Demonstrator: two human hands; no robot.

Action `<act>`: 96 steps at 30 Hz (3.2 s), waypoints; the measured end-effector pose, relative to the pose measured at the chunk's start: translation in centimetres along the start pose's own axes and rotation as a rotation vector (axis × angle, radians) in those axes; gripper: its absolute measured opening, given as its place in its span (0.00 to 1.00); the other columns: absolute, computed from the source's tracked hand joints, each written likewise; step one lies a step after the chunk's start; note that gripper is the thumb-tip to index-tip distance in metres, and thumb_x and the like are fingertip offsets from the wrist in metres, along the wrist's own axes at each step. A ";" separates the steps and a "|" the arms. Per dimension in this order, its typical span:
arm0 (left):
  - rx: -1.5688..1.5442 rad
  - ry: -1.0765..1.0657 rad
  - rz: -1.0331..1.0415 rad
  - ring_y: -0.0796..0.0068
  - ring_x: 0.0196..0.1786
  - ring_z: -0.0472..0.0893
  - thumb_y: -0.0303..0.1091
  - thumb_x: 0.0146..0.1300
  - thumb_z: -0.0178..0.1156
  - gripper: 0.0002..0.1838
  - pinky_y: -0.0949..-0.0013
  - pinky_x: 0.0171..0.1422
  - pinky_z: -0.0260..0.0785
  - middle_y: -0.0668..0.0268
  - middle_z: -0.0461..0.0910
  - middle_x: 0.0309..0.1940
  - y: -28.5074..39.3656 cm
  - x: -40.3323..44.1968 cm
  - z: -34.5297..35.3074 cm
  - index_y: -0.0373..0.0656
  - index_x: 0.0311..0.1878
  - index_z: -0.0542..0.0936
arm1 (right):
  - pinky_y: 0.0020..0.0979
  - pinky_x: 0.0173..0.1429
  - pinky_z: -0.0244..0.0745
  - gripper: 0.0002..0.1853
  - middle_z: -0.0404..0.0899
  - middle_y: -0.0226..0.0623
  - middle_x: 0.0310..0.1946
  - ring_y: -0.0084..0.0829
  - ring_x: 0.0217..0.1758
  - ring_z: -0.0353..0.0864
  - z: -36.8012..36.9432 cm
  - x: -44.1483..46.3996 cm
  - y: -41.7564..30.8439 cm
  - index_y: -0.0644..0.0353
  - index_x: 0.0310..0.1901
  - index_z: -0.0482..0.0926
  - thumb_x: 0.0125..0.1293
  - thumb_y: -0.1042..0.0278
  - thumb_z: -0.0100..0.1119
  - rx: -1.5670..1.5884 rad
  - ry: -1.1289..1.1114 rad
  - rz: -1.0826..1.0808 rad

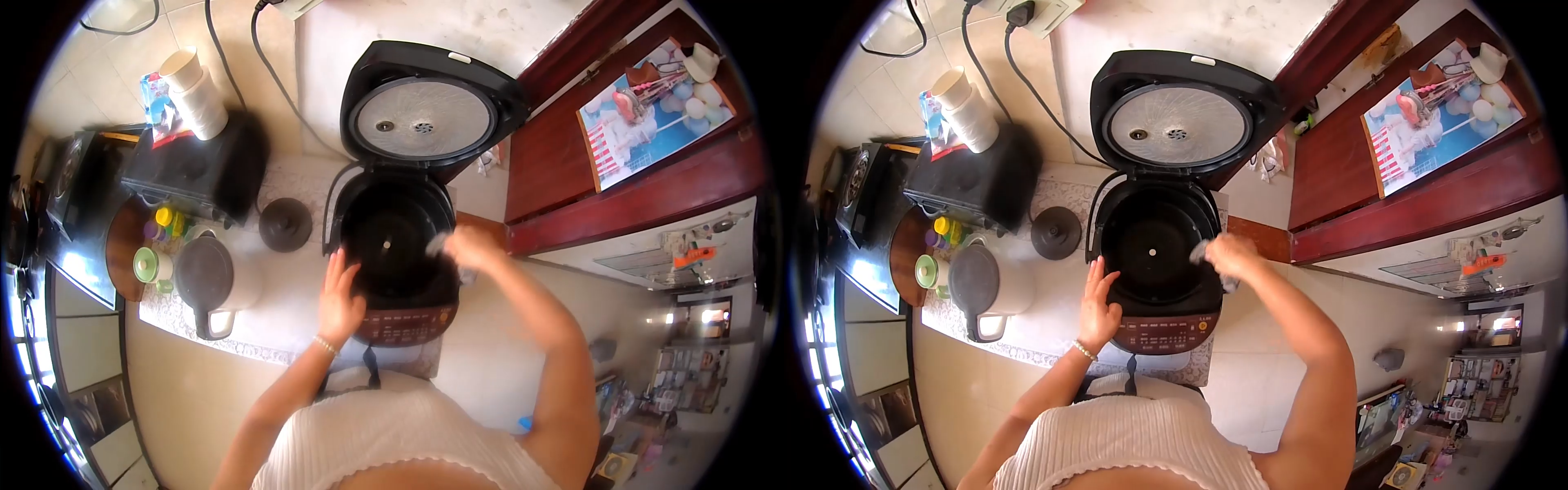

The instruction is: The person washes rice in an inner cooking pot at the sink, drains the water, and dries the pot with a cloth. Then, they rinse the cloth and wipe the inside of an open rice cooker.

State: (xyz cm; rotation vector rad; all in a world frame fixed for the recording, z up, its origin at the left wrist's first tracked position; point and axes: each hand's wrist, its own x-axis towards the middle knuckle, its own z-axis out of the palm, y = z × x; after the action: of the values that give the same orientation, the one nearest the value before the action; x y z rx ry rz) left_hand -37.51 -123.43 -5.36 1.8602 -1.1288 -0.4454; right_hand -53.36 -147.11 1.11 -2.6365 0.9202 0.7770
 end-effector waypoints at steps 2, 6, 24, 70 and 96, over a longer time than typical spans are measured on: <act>0.004 -0.003 -0.009 0.52 0.71 0.51 0.20 0.39 0.44 0.28 0.59 0.71 0.47 0.50 0.54 0.67 0.2 -0.2 -0.2 0.34 0.50 0.73 | 0.42 0.42 0.75 0.10 0.79 0.44 0.35 0.42 0.40 0.79 1.0 2.8 2.6 0.53 0.35 0.81 0.60 0.60 0.52 0.014 0.348 -0.127; 0.014 0.009 -0.007 0.52 0.71 0.51 0.20 0.39 0.44 0.28 0.59 0.71 0.47 0.50 0.54 0.67 -0.1 -0.3 -0.1 0.34 0.50 0.73 | 0.44 0.41 0.74 0.12 0.79 0.46 0.31 0.45 0.37 0.80 2.8 2.5 1.3 0.56 0.30 0.80 0.60 0.58 0.51 0.025 0.122 0.003; -0.008 0.023 0.016 0.51 0.71 0.51 0.19 0.38 0.44 0.29 0.58 0.72 0.46 0.49 0.55 0.67 0.0 -0.2 -0.1 0.33 0.50 0.74 | 0.41 0.50 0.70 0.13 0.77 0.47 0.39 0.46 0.48 0.75 2.8 5.8 4.0 0.54 0.44 0.79 0.61 0.62 0.50 0.445 0.605 0.008; 0.499 -0.423 0.524 0.60 0.57 0.68 0.45 0.40 0.69 0.45 0.58 0.58 0.60 0.55 0.68 0.53 6.3 -1.8 2.4 0.39 0.63 0.61 | 0.46 0.59 0.59 0.22 0.72 0.48 0.52 0.51 0.59 0.66 -10.3 12.2 0.0 0.57 0.47 0.77 0.49 0.57 0.62 -0.343 1.588 -0.356; 0.378 -0.591 0.604 0.68 0.43 0.71 0.39 0.32 0.70 0.44 0.68 0.50 0.62 0.63 0.72 0.44 3.4 -0.9 -2.6 0.43 0.60 0.67 | 0.42 0.60 0.64 0.16 0.75 0.44 0.47 0.46 0.53 0.71 -3.2 11.5 1.3 0.59 0.48 0.75 0.57 0.68 0.54 0.007 0.782 -0.676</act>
State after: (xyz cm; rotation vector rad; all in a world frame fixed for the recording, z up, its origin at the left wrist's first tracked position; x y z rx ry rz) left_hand -38.02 -122.01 -1.20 1.6038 -2.2154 -0.4580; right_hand -45.32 -155.15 -2.73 -2.9548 0.0855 -0.4388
